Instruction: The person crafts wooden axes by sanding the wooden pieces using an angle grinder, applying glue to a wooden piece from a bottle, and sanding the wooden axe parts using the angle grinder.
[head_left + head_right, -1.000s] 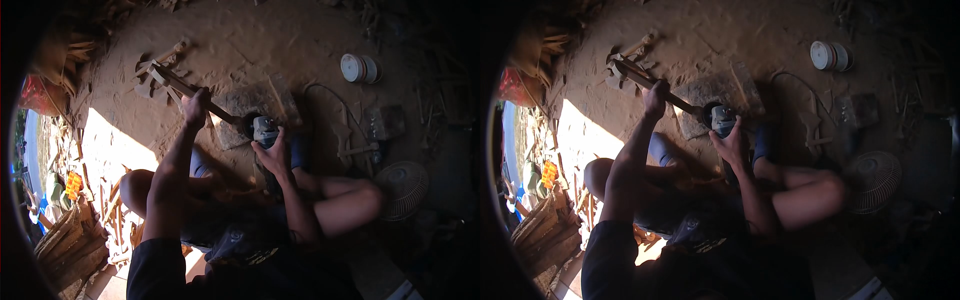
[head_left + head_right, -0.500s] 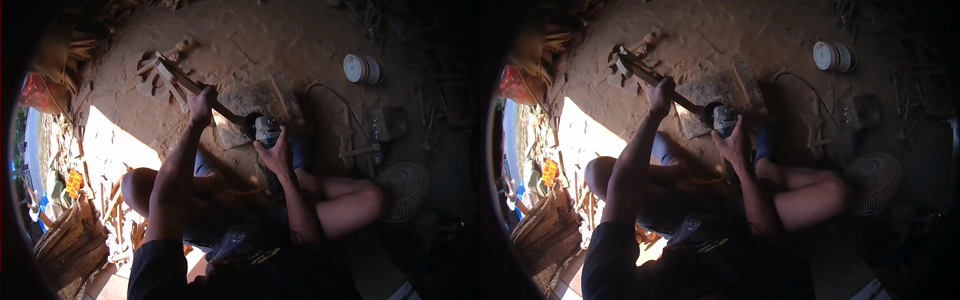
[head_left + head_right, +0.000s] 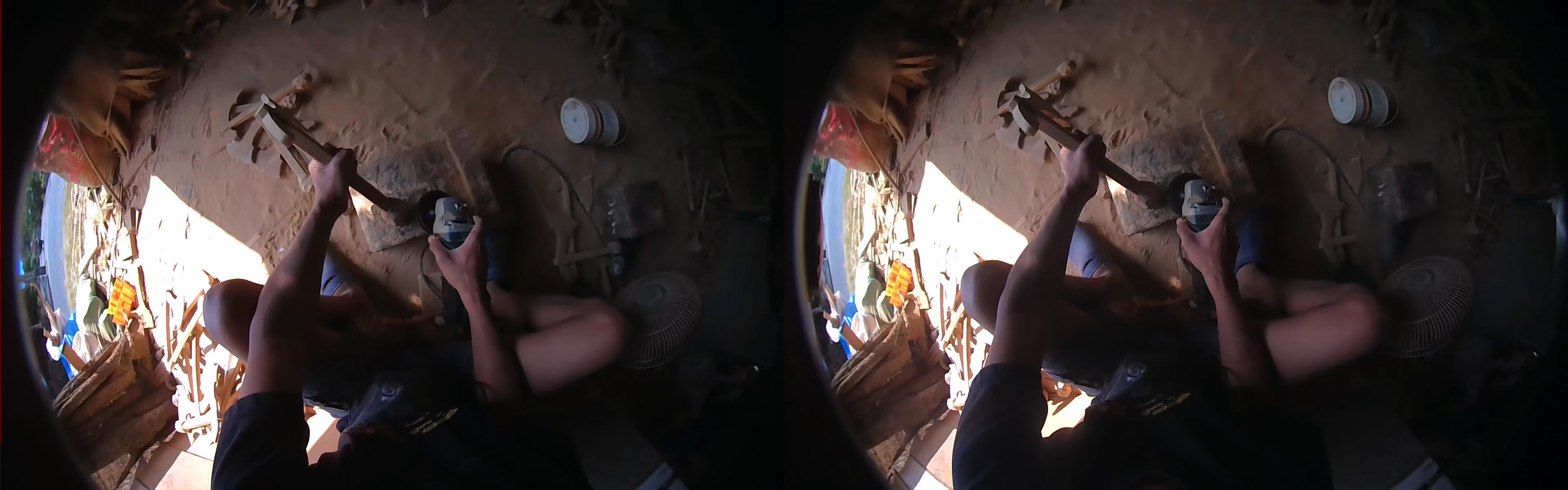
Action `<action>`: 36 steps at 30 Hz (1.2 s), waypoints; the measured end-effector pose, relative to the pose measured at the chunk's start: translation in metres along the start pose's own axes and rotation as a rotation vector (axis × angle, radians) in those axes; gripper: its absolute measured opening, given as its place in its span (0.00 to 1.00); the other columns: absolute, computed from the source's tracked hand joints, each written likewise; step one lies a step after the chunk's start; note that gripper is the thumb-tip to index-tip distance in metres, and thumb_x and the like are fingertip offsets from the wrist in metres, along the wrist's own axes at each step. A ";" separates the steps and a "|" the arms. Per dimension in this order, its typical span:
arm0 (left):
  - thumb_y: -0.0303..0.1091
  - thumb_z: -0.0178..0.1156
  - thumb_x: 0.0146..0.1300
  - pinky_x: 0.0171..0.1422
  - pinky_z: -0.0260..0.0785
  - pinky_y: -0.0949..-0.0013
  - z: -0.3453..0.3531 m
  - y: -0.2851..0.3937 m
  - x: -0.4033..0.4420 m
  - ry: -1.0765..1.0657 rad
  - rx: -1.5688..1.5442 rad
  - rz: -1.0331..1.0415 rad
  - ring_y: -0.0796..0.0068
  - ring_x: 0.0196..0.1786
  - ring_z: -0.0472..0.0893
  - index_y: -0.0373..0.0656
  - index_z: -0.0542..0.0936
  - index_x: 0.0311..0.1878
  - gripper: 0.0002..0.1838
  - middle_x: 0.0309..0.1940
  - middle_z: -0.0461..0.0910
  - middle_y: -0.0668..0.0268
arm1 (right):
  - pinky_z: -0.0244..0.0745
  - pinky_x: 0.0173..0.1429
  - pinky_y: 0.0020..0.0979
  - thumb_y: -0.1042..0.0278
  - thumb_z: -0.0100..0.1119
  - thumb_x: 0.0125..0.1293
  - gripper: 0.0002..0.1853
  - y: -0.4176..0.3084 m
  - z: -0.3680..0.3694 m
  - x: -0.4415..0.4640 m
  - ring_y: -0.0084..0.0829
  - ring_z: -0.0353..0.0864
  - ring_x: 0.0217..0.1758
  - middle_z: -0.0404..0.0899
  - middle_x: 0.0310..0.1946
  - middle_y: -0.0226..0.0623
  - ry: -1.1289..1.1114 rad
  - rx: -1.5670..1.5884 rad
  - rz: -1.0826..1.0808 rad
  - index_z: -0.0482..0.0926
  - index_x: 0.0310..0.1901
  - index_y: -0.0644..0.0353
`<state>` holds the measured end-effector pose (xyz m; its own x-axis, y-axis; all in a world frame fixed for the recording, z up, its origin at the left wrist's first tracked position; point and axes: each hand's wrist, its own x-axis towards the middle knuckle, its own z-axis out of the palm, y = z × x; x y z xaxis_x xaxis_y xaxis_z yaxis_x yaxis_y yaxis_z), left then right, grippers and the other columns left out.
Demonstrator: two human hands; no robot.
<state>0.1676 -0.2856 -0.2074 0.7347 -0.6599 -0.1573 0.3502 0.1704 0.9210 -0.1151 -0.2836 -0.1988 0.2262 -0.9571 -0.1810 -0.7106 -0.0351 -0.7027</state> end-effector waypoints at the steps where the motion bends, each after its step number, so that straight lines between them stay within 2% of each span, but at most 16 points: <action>1: 0.21 0.60 0.64 0.25 0.56 0.73 0.000 0.001 -0.001 0.003 -0.010 -0.003 0.84 0.21 0.66 0.47 0.69 0.26 0.14 0.19 0.67 0.76 | 0.78 0.57 0.46 0.48 0.77 0.52 0.53 0.004 -0.002 0.002 0.57 0.84 0.53 0.82 0.50 0.61 -0.003 -0.014 -0.005 0.59 0.71 0.71; 8: 0.22 0.61 0.64 0.26 0.58 0.73 0.004 0.002 0.000 -0.006 0.024 -0.017 0.83 0.21 0.67 0.47 0.70 0.26 0.13 0.19 0.67 0.76 | 0.78 0.57 0.48 0.47 0.77 0.52 0.54 -0.006 -0.001 0.000 0.58 0.84 0.53 0.83 0.49 0.61 -0.137 0.031 -0.035 0.58 0.72 0.69; 9: 0.22 0.61 0.64 0.26 0.57 0.73 0.004 0.001 0.000 -0.009 0.035 -0.013 0.84 0.21 0.67 0.47 0.70 0.26 0.13 0.19 0.67 0.76 | 0.77 0.59 0.48 0.44 0.76 0.52 0.55 -0.011 -0.003 -0.002 0.58 0.83 0.56 0.82 0.52 0.61 -0.171 0.000 -0.003 0.57 0.73 0.68; 15: 0.22 0.60 0.64 0.24 0.55 0.74 0.009 0.001 -0.003 0.002 0.037 0.008 0.85 0.20 0.66 0.47 0.69 0.26 0.14 0.18 0.67 0.77 | 0.74 0.64 0.49 0.42 0.76 0.52 0.56 -0.010 0.003 -0.004 0.58 0.79 0.62 0.79 0.58 0.62 -0.152 0.097 -0.008 0.57 0.74 0.65; 21: 0.20 0.58 0.62 0.22 0.55 0.73 0.018 0.002 -0.005 -0.004 0.070 0.027 0.85 0.18 0.65 0.47 0.68 0.24 0.14 0.17 0.67 0.77 | 0.74 0.65 0.48 0.42 0.76 0.52 0.56 -0.017 -0.001 -0.005 0.59 0.79 0.62 0.78 0.60 0.62 -0.158 0.032 -0.046 0.56 0.75 0.65; 23: 0.21 0.59 0.61 0.23 0.56 0.73 0.020 0.003 -0.003 -0.025 0.047 0.038 0.84 0.18 0.66 0.47 0.68 0.24 0.14 0.17 0.68 0.76 | 0.74 0.65 0.48 0.44 0.76 0.52 0.56 -0.017 -0.002 -0.006 0.59 0.79 0.62 0.77 0.60 0.63 -0.169 -0.042 -0.001 0.56 0.74 0.67; 26: 0.23 0.60 0.61 0.23 0.58 0.73 0.022 0.008 -0.002 0.012 0.226 0.038 0.84 0.19 0.68 0.46 0.69 0.22 0.14 0.17 0.70 0.76 | 0.74 0.64 0.47 0.47 0.77 0.53 0.56 -0.007 -0.002 -0.005 0.56 0.80 0.60 0.78 0.58 0.62 -0.100 -0.023 0.013 0.56 0.74 0.70; 28: 0.26 0.62 0.61 0.24 0.59 0.72 0.023 0.012 0.002 -0.034 0.305 0.108 0.84 0.20 0.69 0.44 0.70 0.21 0.14 0.17 0.71 0.75 | 0.75 0.63 0.46 0.48 0.77 0.54 0.55 -0.005 -0.012 0.000 0.55 0.81 0.60 0.78 0.57 0.63 -0.030 0.065 0.016 0.55 0.73 0.72; 29: 0.28 0.62 0.61 0.24 0.59 0.73 0.020 0.013 0.007 -0.061 0.450 0.140 0.85 0.20 0.68 0.43 0.71 0.22 0.13 0.17 0.70 0.77 | 0.75 0.62 0.47 0.48 0.76 0.54 0.55 -0.008 -0.023 0.000 0.56 0.81 0.60 0.79 0.56 0.64 0.000 0.120 0.028 0.55 0.73 0.72; 30: 0.31 0.62 0.62 0.27 0.65 0.67 0.021 0.018 0.011 -0.073 0.576 0.196 0.77 0.21 0.75 0.39 0.74 0.26 0.11 0.17 0.74 0.69 | 0.75 0.62 0.47 0.48 0.75 0.55 0.55 -0.008 -0.033 0.001 0.56 0.81 0.60 0.79 0.55 0.64 0.028 0.176 0.039 0.54 0.74 0.73; 32: 0.34 0.63 0.62 0.33 0.72 0.57 0.032 0.031 0.012 -0.049 0.892 0.270 0.59 0.26 0.84 0.35 0.77 0.32 0.11 0.20 0.80 0.52 | 0.76 0.59 0.41 0.58 0.78 0.56 0.50 0.001 -0.044 0.009 0.44 0.83 0.54 0.79 0.51 0.55 0.139 0.392 -0.056 0.57 0.70 0.74; 33: 0.36 0.65 0.61 0.40 0.76 0.50 0.036 0.037 0.011 -0.082 0.976 0.256 0.43 0.36 0.86 0.33 0.79 0.37 0.12 0.28 0.81 0.41 | 0.76 0.59 0.40 0.59 0.78 0.56 0.48 -0.004 -0.058 0.010 0.42 0.83 0.53 0.79 0.51 0.53 0.182 0.385 -0.035 0.58 0.69 0.74; 36: 0.36 0.66 0.60 0.40 0.76 0.49 0.025 0.019 0.016 -0.257 1.119 0.325 0.40 0.38 0.84 0.35 0.80 0.38 0.12 0.29 0.82 0.42 | 0.76 0.60 0.39 0.60 0.79 0.57 0.45 -0.009 -0.094 0.008 0.40 0.82 0.55 0.77 0.53 0.53 0.329 0.383 0.007 0.60 0.67 0.72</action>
<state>0.1718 -0.3110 -0.1833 0.5132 -0.8525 0.0993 -0.6249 -0.2918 0.7241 -0.1694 -0.3179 -0.1297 -0.0433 -0.9991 -0.0039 -0.4018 0.0210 -0.9155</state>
